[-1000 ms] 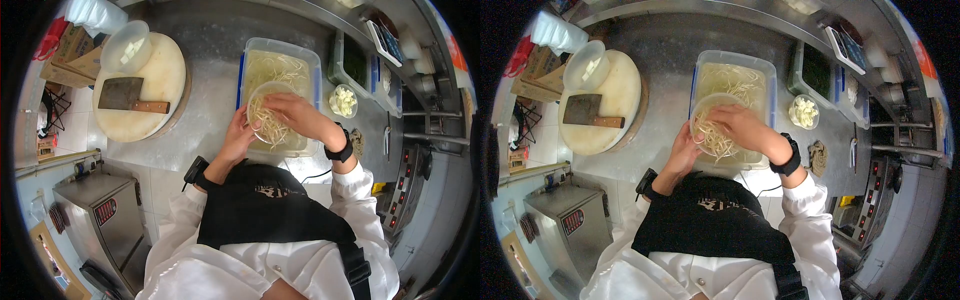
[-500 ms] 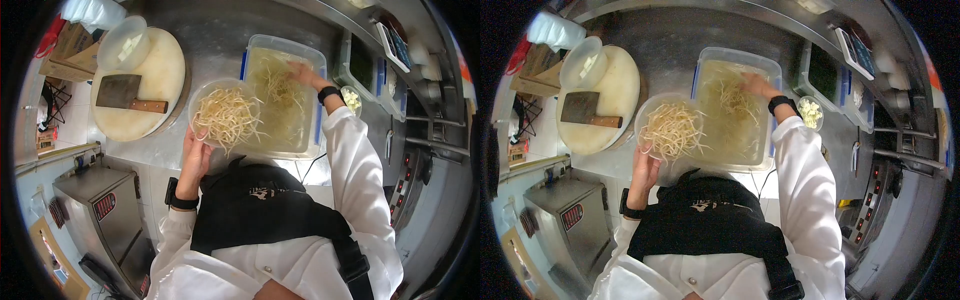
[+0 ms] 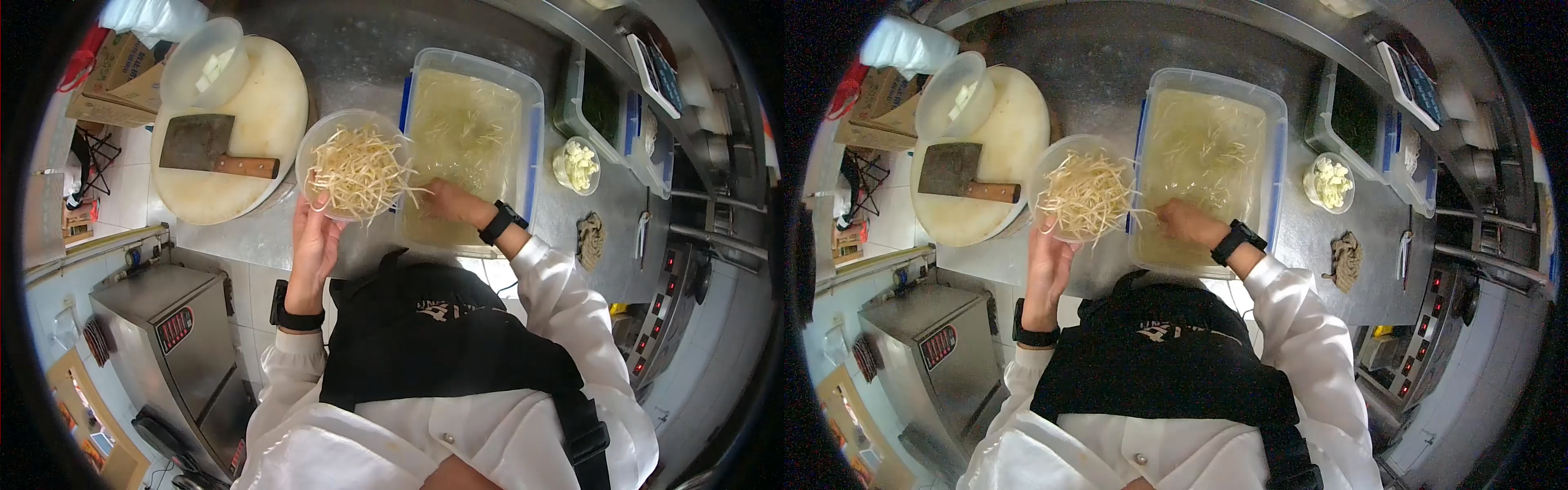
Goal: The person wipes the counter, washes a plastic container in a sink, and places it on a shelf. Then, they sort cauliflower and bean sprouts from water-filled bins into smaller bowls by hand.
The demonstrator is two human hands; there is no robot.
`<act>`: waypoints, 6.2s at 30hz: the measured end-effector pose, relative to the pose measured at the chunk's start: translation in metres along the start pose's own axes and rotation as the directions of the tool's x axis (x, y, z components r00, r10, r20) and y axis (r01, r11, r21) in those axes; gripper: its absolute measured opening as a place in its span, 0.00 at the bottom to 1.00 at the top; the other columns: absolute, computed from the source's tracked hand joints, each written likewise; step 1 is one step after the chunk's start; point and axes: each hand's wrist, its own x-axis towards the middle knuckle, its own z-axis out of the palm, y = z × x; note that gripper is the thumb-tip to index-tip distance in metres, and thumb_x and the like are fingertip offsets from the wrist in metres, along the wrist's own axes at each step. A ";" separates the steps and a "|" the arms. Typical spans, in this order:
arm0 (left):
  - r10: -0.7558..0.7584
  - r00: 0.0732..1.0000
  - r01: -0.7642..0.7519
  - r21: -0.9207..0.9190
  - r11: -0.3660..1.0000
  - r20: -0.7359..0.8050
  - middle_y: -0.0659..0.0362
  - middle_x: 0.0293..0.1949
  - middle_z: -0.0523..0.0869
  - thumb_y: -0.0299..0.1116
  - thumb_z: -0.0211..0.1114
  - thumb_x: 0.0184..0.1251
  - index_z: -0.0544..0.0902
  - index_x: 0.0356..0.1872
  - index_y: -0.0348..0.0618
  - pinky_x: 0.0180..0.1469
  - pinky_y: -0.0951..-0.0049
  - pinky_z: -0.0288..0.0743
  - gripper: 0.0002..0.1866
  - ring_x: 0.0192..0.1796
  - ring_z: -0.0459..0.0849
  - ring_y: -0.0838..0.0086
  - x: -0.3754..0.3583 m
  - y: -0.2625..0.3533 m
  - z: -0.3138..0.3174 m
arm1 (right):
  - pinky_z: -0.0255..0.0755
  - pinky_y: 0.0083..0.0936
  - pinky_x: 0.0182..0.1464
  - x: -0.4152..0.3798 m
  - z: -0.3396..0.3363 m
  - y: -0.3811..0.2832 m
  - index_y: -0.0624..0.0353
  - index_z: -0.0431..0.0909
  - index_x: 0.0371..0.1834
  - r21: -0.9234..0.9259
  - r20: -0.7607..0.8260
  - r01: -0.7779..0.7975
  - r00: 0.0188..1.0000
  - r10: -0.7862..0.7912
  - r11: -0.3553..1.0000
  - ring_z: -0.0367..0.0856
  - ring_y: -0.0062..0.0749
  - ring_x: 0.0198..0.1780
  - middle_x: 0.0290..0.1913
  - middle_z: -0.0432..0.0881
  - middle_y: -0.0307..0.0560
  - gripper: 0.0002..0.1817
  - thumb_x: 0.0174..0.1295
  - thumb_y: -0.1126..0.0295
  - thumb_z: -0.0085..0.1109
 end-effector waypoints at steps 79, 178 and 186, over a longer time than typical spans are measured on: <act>-0.019 1.000 0.016 -0.127 0.992 -0.018 0.54 0.63 0.65 0.41 0.48 0.68 0.60 0.63 0.42 0.61 0.55 0.63 0.25 0.64 0.65 0.62 -0.015 -0.006 -0.001 | 0.55 0.36 0.64 -0.005 0.000 0.065 0.59 0.65 0.60 0.048 0.171 0.206 0.962 -0.211 0.977 0.63 0.46 0.62 0.62 0.65 0.54 0.29 0.58 0.56 0.52; -0.091 0.996 0.091 -0.103 0.990 0.005 0.52 0.57 0.72 0.29 0.50 0.58 0.62 0.60 0.37 0.59 0.56 0.65 0.26 0.59 0.71 0.61 0.004 -0.025 -0.005 | 0.66 0.32 0.54 -0.067 -0.085 0.035 0.55 0.68 0.58 0.100 -0.303 -0.393 0.863 0.404 0.914 0.71 0.43 0.52 0.56 0.69 0.55 0.25 0.55 0.67 0.58; -0.057 0.998 0.060 -0.218 0.974 0.016 0.53 0.56 0.72 0.23 0.50 0.54 0.61 0.60 0.39 0.56 0.56 0.68 0.28 0.56 0.73 0.62 0.002 -0.018 0.003 | 0.53 0.35 0.65 -0.042 -0.010 -0.005 0.58 0.61 0.64 0.098 0.032 -0.149 0.989 0.146 0.984 0.59 0.50 0.64 0.63 0.64 0.59 0.33 0.58 0.55 0.56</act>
